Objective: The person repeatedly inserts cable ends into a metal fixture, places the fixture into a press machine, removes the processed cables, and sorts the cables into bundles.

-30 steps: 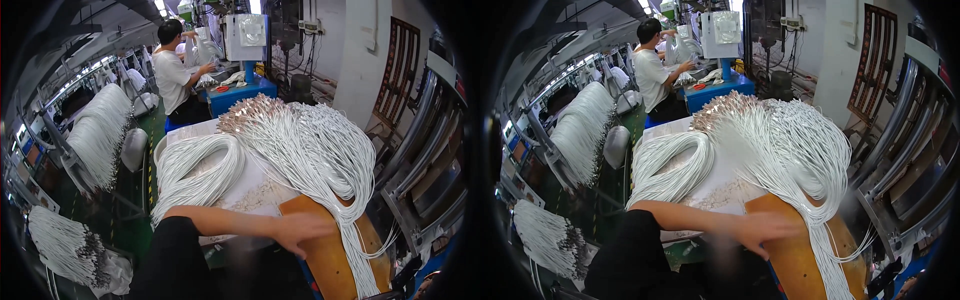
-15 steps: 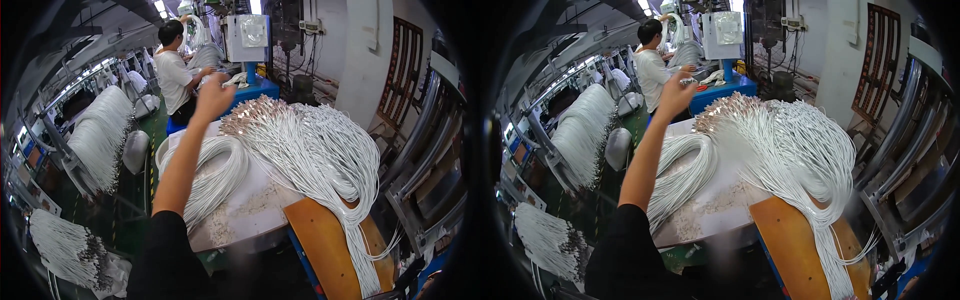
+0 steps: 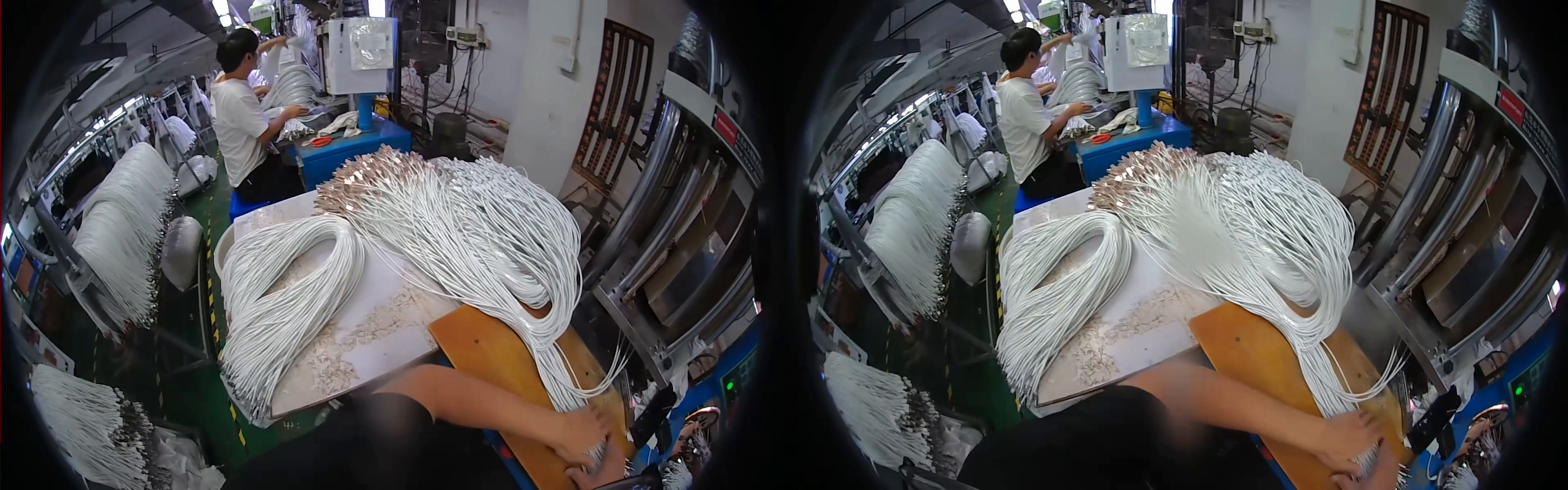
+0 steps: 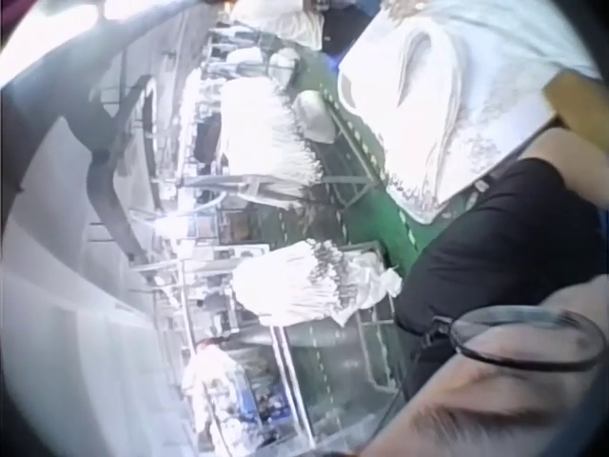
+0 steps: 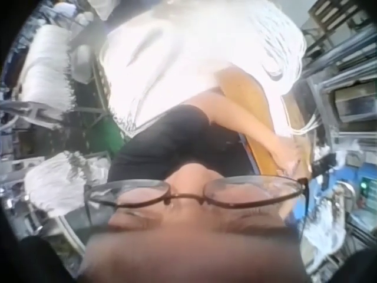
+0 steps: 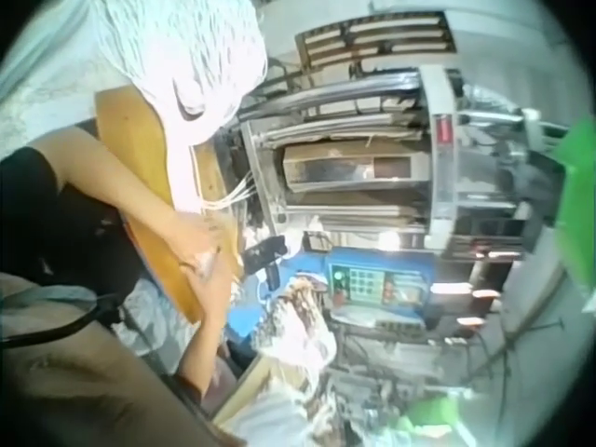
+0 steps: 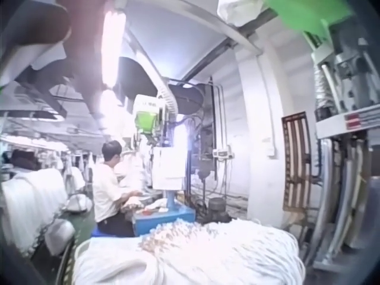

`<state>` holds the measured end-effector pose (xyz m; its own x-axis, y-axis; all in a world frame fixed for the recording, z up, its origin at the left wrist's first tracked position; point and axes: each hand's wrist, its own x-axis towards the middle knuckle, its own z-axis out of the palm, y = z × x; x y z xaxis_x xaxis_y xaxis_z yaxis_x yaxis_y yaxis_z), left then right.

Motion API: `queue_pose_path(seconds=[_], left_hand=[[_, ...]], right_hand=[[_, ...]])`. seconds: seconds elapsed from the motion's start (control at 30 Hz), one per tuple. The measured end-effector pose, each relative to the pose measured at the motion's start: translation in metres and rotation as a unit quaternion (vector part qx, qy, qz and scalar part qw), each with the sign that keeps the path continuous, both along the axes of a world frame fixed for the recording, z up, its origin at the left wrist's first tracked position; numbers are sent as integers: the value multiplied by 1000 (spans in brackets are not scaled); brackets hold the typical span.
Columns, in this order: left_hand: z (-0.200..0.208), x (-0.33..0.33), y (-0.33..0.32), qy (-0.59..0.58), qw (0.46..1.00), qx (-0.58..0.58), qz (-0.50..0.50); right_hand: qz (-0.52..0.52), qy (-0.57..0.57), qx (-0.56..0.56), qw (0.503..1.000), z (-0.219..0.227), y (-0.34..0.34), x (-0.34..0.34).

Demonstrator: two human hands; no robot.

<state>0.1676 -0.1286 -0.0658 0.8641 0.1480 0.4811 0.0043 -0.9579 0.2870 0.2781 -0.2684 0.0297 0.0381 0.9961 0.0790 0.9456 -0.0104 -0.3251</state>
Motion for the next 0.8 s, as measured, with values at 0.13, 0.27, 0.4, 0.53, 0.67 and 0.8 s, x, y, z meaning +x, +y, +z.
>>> queue_pose_path(seconds=[0.13,0.27,0.4,0.53,0.67,0.8], left_hand=[[9,-33,16,97,987,-59,115],[23,-53,49,61,997,-40,7],[41,-19,83,189,959,-179,-110],[22,-14,91,148,945,-242,-161],[32,-31,69,82,966,-240,-45],[35,-30,66,79,968,-237,-23]], right_hand=[[-132,8,-141,981,10,-36,44],[-75,-57,-67,993,9,-34,53],[67,-42,72,994,18,28,6],[-103,66,-185,975,-8,66,10],[-106,33,-10,994,-45,58,27],[153,-102,309,933,-48,70,31]])
